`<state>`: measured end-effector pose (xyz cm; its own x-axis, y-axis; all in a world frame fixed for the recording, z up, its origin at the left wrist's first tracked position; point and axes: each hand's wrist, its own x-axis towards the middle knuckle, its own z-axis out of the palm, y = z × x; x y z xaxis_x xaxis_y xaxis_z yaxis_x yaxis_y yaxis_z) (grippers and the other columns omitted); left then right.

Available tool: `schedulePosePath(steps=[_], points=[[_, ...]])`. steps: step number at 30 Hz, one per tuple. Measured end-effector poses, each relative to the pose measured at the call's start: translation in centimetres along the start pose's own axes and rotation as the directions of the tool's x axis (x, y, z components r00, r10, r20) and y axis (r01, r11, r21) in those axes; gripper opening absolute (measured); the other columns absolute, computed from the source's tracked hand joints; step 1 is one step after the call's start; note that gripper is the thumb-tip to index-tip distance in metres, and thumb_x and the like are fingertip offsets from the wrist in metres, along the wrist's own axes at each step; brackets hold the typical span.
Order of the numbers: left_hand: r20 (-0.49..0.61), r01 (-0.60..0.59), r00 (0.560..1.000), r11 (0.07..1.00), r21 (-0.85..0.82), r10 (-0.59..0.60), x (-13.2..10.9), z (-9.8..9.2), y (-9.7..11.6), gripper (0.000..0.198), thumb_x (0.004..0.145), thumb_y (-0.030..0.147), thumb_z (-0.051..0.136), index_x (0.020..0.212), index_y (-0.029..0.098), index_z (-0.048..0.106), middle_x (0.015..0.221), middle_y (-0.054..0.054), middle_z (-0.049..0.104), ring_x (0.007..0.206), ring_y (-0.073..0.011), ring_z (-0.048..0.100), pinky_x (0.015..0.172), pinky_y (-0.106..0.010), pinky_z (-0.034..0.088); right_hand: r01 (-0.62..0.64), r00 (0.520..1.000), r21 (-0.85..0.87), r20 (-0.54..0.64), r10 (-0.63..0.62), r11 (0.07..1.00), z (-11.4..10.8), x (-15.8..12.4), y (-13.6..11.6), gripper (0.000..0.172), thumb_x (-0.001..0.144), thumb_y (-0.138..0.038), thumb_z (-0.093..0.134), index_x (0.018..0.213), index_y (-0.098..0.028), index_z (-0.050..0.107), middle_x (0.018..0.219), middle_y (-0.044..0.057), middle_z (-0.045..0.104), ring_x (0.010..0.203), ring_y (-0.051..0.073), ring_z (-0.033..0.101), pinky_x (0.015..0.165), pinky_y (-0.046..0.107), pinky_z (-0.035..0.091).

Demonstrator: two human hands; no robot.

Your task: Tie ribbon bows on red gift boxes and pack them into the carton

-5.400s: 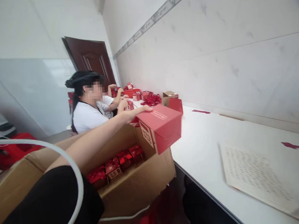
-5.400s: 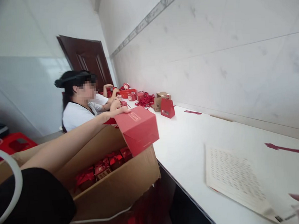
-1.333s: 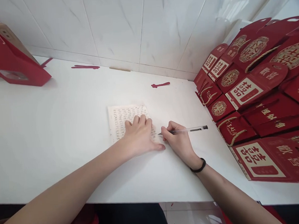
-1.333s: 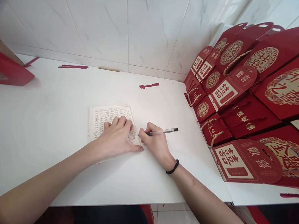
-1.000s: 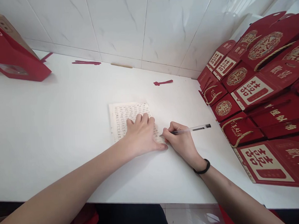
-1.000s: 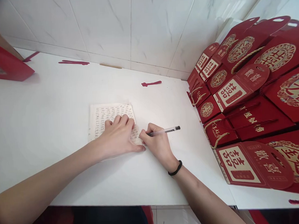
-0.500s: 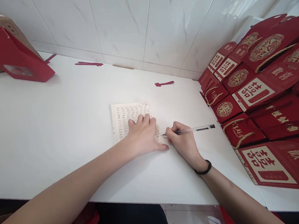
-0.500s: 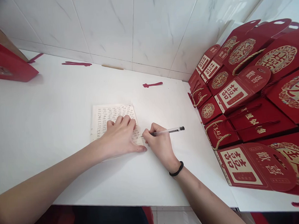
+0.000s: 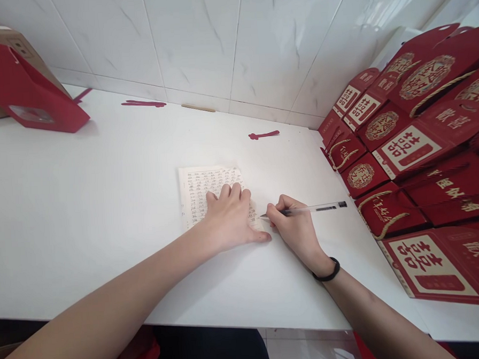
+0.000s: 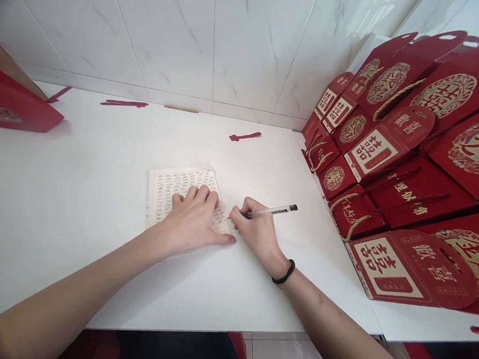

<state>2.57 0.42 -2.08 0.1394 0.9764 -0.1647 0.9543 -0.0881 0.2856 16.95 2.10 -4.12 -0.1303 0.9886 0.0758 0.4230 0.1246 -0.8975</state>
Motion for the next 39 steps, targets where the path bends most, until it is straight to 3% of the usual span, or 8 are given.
schedulePosePath(steps=[5, 14, 21, 39], points=[[-0.031, -0.021, 0.999, 1.0, -0.003, 0.021, -0.22, -0.13, -0.03, 0.067, 0.055, 0.071, 0.051, 0.096, 0.018, 0.05, 0.105, -0.012, 0.049, 0.096, -0.03, 0.042, 0.077, -0.045, 0.035, 0.013, 0.998, -0.004, 0.063, -0.013, 1.0, 0.04, -0.11, 0.0, 0.027, 0.07, -0.026, 0.052, 0.051, -0.019, 0.035, 0.044, -0.006, 0.046, 0.043, 0.008, 0.04, 0.046, 0.019, 0.031], [-0.048, -0.033, 0.998, 0.999, 0.007, 0.034, -0.18, 0.02, 0.07, 0.068, 0.055, 0.07, 0.053, 0.096, 0.016, 0.05, 0.102, -0.012, 0.049, 0.095, -0.0296, 0.042, 0.076, -0.046, 0.036, 0.022, 0.999, -0.008, 0.036, -0.021, 1.0, 0.01, -0.22, 0.18, 0.026, 0.071, -0.022, 0.052, 0.052, -0.019, 0.033, 0.043, -0.007, 0.042, 0.042, 0.008, 0.04, 0.044, 0.019, 0.029], [-0.057, -0.039, 0.998, 0.999, 0.002, 0.039, -0.29, -0.03, 0.07, 0.066, 0.057, 0.069, 0.053, 0.096, 0.016, 0.051, 0.103, -0.012, 0.049, 0.095, -0.0298, 0.043, 0.077, -0.047, 0.037, 0.017, 0.995, 0.007, 0.099, -0.018, 1.0, -0.07, -0.02, 0.25, 0.031, 0.076, -0.03, 0.056, 0.054, -0.019, 0.037, 0.046, -0.005, 0.051, 0.045, 0.01, 0.045, 0.047, 0.02, 0.033], [-0.056, -0.036, 0.998, 0.999, 0.006, 0.037, -0.09, 0.11, 0.05, 0.067, 0.055, 0.071, 0.052, 0.095, 0.017, 0.05, 0.102, -0.012, 0.049, 0.095, -0.0295, 0.042, 0.075, -0.046, 0.037, -0.012, 0.998, -0.01, 0.055, 0.013, 1.0, -0.09, -0.06, 0.02, 0.028, 0.072, -0.026, 0.053, 0.052, -0.019, 0.036, 0.044, -0.006, 0.048, 0.044, 0.009, 0.043, 0.047, 0.02, 0.032]])
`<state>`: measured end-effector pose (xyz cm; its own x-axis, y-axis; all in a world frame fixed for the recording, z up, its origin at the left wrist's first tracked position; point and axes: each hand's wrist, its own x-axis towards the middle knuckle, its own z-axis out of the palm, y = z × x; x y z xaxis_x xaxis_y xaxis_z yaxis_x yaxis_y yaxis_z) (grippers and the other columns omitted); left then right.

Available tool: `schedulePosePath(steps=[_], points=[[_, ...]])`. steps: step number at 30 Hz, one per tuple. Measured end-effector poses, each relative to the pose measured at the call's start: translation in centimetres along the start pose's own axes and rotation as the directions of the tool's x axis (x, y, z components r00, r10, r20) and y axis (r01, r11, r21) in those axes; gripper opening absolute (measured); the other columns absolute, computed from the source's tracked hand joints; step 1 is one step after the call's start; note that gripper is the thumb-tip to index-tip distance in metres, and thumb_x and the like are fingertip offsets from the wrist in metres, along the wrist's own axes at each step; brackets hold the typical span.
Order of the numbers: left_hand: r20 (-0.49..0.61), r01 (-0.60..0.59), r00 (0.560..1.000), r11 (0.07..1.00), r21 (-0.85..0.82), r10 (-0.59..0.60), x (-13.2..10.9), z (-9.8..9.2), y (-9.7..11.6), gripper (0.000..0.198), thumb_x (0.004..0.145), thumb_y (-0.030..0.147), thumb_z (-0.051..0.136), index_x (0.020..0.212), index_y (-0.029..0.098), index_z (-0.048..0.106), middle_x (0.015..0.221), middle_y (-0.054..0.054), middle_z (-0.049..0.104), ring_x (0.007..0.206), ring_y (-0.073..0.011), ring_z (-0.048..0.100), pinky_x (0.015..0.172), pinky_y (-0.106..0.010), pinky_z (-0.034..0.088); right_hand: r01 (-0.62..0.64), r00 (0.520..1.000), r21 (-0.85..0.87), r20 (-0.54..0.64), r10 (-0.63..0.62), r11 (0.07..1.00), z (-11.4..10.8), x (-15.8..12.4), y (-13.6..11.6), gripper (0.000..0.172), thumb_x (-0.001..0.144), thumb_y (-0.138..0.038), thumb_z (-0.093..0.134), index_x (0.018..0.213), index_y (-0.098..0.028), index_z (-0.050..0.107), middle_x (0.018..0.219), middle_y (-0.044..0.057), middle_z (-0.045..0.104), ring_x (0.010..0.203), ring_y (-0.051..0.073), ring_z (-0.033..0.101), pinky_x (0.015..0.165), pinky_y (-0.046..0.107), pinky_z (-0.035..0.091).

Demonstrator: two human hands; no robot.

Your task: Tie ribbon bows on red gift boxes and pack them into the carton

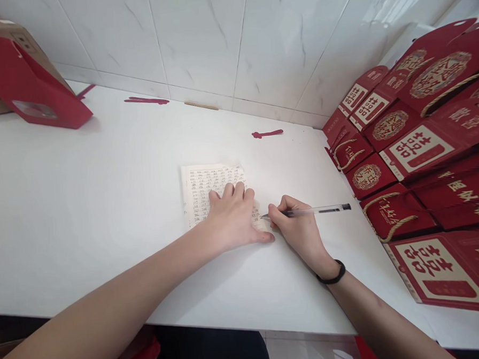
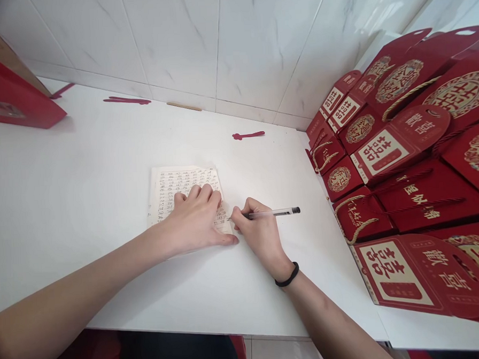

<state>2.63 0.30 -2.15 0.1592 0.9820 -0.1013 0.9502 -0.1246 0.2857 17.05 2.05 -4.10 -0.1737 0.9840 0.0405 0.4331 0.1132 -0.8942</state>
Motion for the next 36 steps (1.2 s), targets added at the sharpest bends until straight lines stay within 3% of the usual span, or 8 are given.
schedulePosePath(steps=[10, 15, 20, 24, 27, 29, 31, 36], points=[[0.005, 0.004, 1.0, 1.0, -0.016, -0.004, -0.2, -0.1, -0.1, 0.066, 0.055, 0.07, 0.052, 0.095, 0.018, 0.051, 0.103, -0.011, 0.049, 0.096, -0.0303, 0.043, 0.077, -0.046, 0.036, 0.0, 1.0, 0.02, 0.006, 0.0, 1.0, 0.0, 0.0, 0.1, 0.027, 0.071, -0.024, 0.054, 0.051, -0.019, 0.036, 0.043, -0.005, 0.047, 0.043, 0.008, 0.041, 0.044, 0.019, 0.032], [0.005, -0.006, 1.0, 0.999, -0.04, 0.006, -0.2, -0.3, -0.2, 0.067, 0.055, 0.071, 0.053, 0.095, 0.017, 0.052, 0.104, -0.012, 0.05, 0.097, -0.031, 0.043, 0.078, -0.046, 0.036, -0.065, 0.995, 0.284, -0.052, 0.083, 0.957, -0.5, 0.2, 0.1, 0.03, 0.071, -0.024, 0.056, 0.052, -0.019, 0.033, 0.044, -0.006, 0.047, 0.039, 0.007, 0.034, 0.039, 0.018, 0.027], [0.039, -0.031, 0.999, 0.995, -0.09, 0.034, -0.2, -0.7, -1.0, 0.07, 0.054, 0.074, 0.053, 0.096, 0.018, 0.054, 0.106, -0.012, 0.051, 0.098, -0.0309, 0.045, 0.08, -0.045, 0.036, -0.176, 0.979, 0.578, 0.018, 0.204, 0.797, -1.0, 0.5, 0.1, 0.038, 0.076, -0.034, 0.062, 0.058, -0.02, 0.031, 0.045, -0.007, 0.041, 0.038, 0.006, 0.03, 0.035, 0.017, 0.019], [0.11, -0.069, 0.989, 0.97, -0.231, 0.097, -0.2, -1.9, -2.7, 0.063, 0.058, 0.073, 0.053, 0.099, 0.025, 0.057, 0.108, -0.008, 0.056, 0.096, -0.0282, 0.05, 0.077, -0.038, 0.041, -0.185, 0.982, 0.663, 0.092, 0.167, 0.726, -1.2, 0.5, 0.3, 0.038, 0.079, -0.036, 0.061, 0.059, -0.02, 0.032, 0.045, -0.008, 0.035, 0.037, 0.006, 0.026, 0.034, 0.018, 0.017], [0.172, -0.023, 0.981, 0.928, -0.372, 0.094, 0.2, -3.0, -4.2, 0.043, 0.069, 0.062, 0.052, 0.094, 0.028, 0.061, 0.094, -0.004, 0.062, 0.077, -0.0211, 0.057, 0.061, -0.029, 0.042, -0.16, 0.984, 0.645, 0.041, 0.175, 0.747, -1.5, 0.8, 0.5, 0.036, 0.08, -0.039, 0.061, 0.062, -0.02, 0.036, 0.045, -0.009, 0.032, 0.037, 0.006, 0.026, 0.033, 0.017, 0.017], [0.118, 0.033, 0.993, 0.887, -0.461, 0.024, 0.8, -3.4, -5.0, 0.031, 0.074, 0.053, 0.051, 0.084, 0.026, 0.064, 0.076, -0.002, 0.062, 0.058, -0.0159, 0.054, 0.049, -0.026, 0.037, -0.129, 0.981, 0.589, -0.041, 0.189, 0.798, -1.7, 1.0, 0.6, 0.035, 0.08, -0.042, 0.062, 0.064, -0.02, 0.039, 0.048, -0.008, 0.035, 0.039, 0.006, 0.029, 0.034, 0.016, 0.019], [-0.035, 0.068, 0.994, 0.836, -0.545, -0.103, 1.6, -3.6, -5.6, 0.025, 0.075, 0.045, 0.053, 0.069, 0.022, 0.062, 0.06, -0.001, 0.056, 0.046, -0.0125, 0.047, 0.044, -0.025, 0.031, -0.105, 0.977, 0.505, -0.109, 0.184, 0.857, -1.9, 1.1, 0.6, 0.032, 0.079, -0.043, 0.063, 0.069, -0.021, 0.043, 0.052, -0.007, 0.039, 0.04, 0.006, 0.032, 0.033, 0.016, 0.021], [-0.423, -0.061, 0.821, 0.68, -0.731, -0.382, 2.7, -3.7, -5.7, 0.031, 0.073, 0.025, 0.056, 0.047, 0.017, 0.042, 0.05, 0.001, 0.039, 0.049, -0.0089, 0.04, 0.049, -0.024, 0.031, 0.014, 0.984, 0.21, -0.176, 0.023, 0.978, -2.2, 1.2, 1.0, 0.016, 0.081, -0.034, 0.058, 0.092, -0.023, 0.053, 0.075, -0.003, 0.051, 0.041, 0.006, 0.039, 0.035, 0.019, 0.032]])
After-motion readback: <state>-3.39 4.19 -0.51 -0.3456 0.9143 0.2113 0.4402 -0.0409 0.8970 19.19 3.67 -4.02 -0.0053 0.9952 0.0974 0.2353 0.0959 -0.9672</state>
